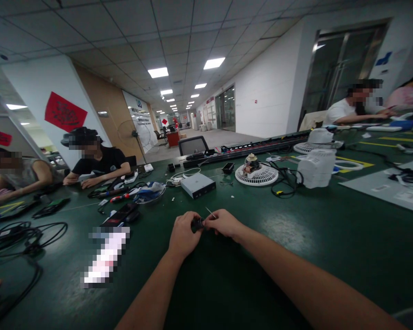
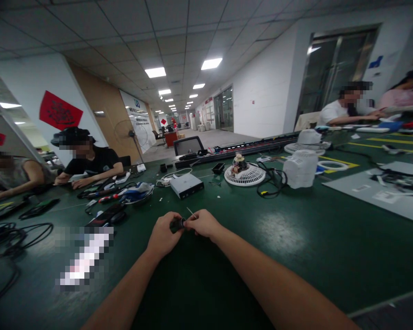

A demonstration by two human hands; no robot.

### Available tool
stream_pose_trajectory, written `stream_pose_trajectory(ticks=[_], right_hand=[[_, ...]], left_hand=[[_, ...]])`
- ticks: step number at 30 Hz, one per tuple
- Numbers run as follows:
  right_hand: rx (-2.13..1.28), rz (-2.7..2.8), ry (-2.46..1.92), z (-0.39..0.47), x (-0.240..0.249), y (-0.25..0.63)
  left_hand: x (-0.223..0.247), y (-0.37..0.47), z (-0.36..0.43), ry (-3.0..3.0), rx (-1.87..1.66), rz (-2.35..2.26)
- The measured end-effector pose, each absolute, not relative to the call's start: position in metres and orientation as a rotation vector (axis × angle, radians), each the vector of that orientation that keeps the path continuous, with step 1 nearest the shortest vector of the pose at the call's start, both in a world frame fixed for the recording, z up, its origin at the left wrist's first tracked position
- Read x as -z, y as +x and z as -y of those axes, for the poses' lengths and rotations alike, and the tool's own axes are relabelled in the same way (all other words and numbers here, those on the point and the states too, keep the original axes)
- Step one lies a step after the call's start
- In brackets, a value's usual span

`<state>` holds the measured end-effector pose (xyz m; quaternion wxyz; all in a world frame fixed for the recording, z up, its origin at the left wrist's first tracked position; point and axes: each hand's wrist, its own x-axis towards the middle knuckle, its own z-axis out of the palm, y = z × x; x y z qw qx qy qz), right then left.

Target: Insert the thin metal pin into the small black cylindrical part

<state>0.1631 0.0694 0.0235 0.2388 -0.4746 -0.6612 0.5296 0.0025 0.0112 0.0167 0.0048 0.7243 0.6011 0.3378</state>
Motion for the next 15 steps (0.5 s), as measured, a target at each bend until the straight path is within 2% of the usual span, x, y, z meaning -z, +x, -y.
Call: stream_pose_trajectory(ticks=[10, 15], right_hand=[[-0.955, 2.028, -1.093, -0.0773, -0.0123, 0.1663], [-0.981, 1.935, -1.143, -0.0772, -0.0128, 0.1634]], left_hand=[[-0.016, -0.0009, -0.0126, 2.26, -1.036, -1.872], [-0.0163, -0.0008, -0.0115, 2.292, -1.039, -1.782]])
